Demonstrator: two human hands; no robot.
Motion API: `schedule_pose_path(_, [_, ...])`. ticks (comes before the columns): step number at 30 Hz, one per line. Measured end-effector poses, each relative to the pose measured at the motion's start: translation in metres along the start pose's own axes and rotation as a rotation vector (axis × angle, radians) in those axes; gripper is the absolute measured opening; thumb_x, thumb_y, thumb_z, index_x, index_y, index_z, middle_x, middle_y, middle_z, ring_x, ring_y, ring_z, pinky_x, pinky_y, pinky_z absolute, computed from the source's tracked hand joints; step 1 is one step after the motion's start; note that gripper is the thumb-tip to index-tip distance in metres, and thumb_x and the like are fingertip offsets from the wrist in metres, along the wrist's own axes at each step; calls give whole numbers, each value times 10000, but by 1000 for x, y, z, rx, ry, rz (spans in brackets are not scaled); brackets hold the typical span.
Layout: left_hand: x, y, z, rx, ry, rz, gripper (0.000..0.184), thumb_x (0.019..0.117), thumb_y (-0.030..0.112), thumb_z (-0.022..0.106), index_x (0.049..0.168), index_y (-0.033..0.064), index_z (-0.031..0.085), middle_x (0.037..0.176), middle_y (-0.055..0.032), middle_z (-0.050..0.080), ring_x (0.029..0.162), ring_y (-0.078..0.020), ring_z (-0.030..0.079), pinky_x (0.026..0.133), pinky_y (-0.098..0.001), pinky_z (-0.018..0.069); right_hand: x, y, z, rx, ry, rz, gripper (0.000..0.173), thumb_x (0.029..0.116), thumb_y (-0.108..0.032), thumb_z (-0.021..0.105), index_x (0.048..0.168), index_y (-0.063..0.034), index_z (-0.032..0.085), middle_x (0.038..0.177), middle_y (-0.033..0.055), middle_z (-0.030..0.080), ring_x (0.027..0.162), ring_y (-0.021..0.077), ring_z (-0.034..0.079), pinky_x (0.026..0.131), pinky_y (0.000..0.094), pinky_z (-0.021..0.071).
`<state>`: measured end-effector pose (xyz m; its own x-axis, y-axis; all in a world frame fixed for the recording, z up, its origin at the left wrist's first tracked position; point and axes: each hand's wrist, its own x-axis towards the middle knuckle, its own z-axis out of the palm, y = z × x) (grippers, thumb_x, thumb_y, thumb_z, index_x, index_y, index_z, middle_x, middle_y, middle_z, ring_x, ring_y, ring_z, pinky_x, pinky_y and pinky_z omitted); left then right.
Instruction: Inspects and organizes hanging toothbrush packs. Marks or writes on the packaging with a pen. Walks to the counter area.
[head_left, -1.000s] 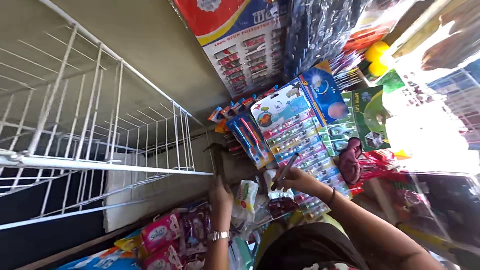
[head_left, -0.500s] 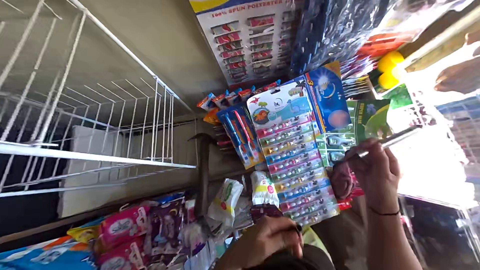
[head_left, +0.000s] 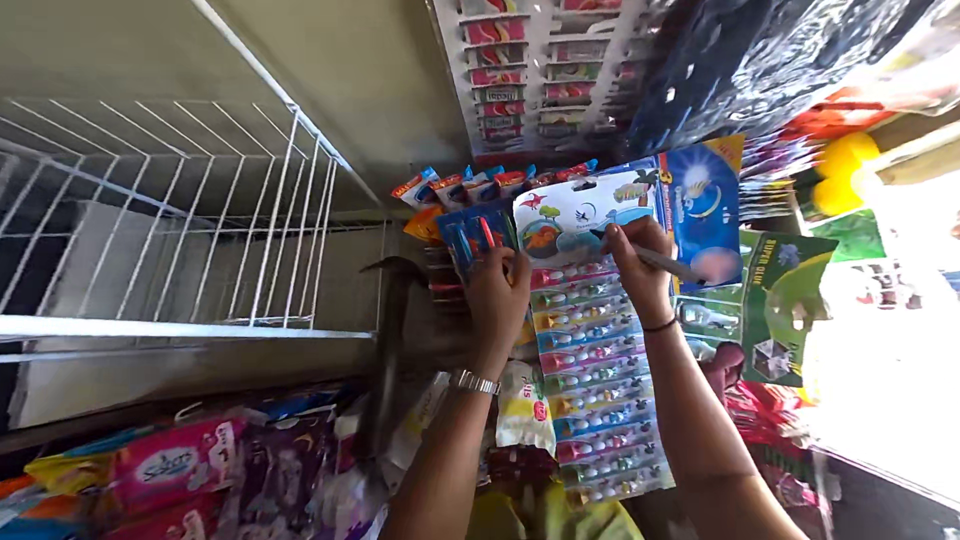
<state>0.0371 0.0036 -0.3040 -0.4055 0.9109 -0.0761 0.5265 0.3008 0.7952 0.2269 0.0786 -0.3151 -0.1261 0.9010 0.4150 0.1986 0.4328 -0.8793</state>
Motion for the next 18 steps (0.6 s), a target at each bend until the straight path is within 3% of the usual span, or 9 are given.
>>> schedule_pose_path(2, [4, -1, 6, 52, 28, 2, 400, 1045, 329, 577, 1191, -38, 636, 1026, -235, 648, 887, -372, 643, 785, -560, 521, 2, 6, 2, -33, 39, 14, 238, 1004, -195, 632, 799, -90, 572, 645, -83, 546, 526, -59, 513, 509, 114, 456])
schedule_pose_path(4, [4, -1, 9, 87, 72, 36, 401, 1025, 306, 621, 1201, -55, 617, 1044, -259, 656, 885, -404, 659, 773, -581, 531, 4, 14, 5, -20, 70, 16, 282, 1001, -189, 630, 740, -110, 555, 620, -104, 505, 515, -75, 469, 498, 98, 414])
schedule_pose_path(6, [2, -2, 14, 137, 132, 192, 339, 1007, 208, 637, 1222, -51, 600, 1096, -282, 648, 928, -436, 669, 780, -586, 547, 6, 25, 7, 18, 102, -15, 275, 987, -153, 631, 722, -109, 569, 632, -119, 529, 541, -79, 484, 521, 109, 423])
schedule_pose_path(7, [3, -4, 19, 156, 167, 337, 294, 984, 156, 643, 1210, -31, 651, 1074, -275, 646, 929, -424, 661, 792, -567, 547, 6, 29, 8, 18, 103, -31, 274, 989, -144, 626, 723, -104, 570, 638, -118, 537, 549, -80, 491, 527, 108, 430])
schedule_pose_path(8, [5, -5, 25, 171, 175, 475, 293, 964, 152, 656, 1224, 23, 701, 1064, -258, 647, 946, -417, 648, 816, -562, 529, 5, 30, 7, 10, 97, -41, 271, 989, -139, 620, 724, -102, 571, 642, -114, 542, 553, -81, 497, 531, 106, 435])
schedule_pose_path(10, [11, -4, 34, 277, 116, 612, 368, 975, 281, 666, 1324, 170, 701, 1108, -220, 645, 1000, -410, 620, 850, -567, 491, 2, 28, 6, -34, 69, -45, 281, 988, -148, 618, 717, -105, 554, 634, -96, 528, 537, -76, 486, 511, 94, 424])
schedule_pose_path(13, [19, -7, 36, 467, 20, 562, 536, 979, 505, 610, 1470, 292, 569, 1204, -210, 612, 1050, -420, 587, 838, -586, 453, -1, 21, 4, -96, 4, -20, 266, 996, -163, 621, 751, -69, 576, 638, -55, 524, 531, -50, 482, 502, 107, 416])
schedule_pose_path(18, [21, -12, 38, 518, 22, 547, 585, 975, 536, 580, 1505, 292, 528, 1207, -196, 594, 1051, -402, 565, 835, -562, 427, -4, 30, 5, -156, -20, -40, 250, 985, -162, 636, 773, -32, 605, 653, -21, 554, 554, -33, 512, 527, 121, 439])
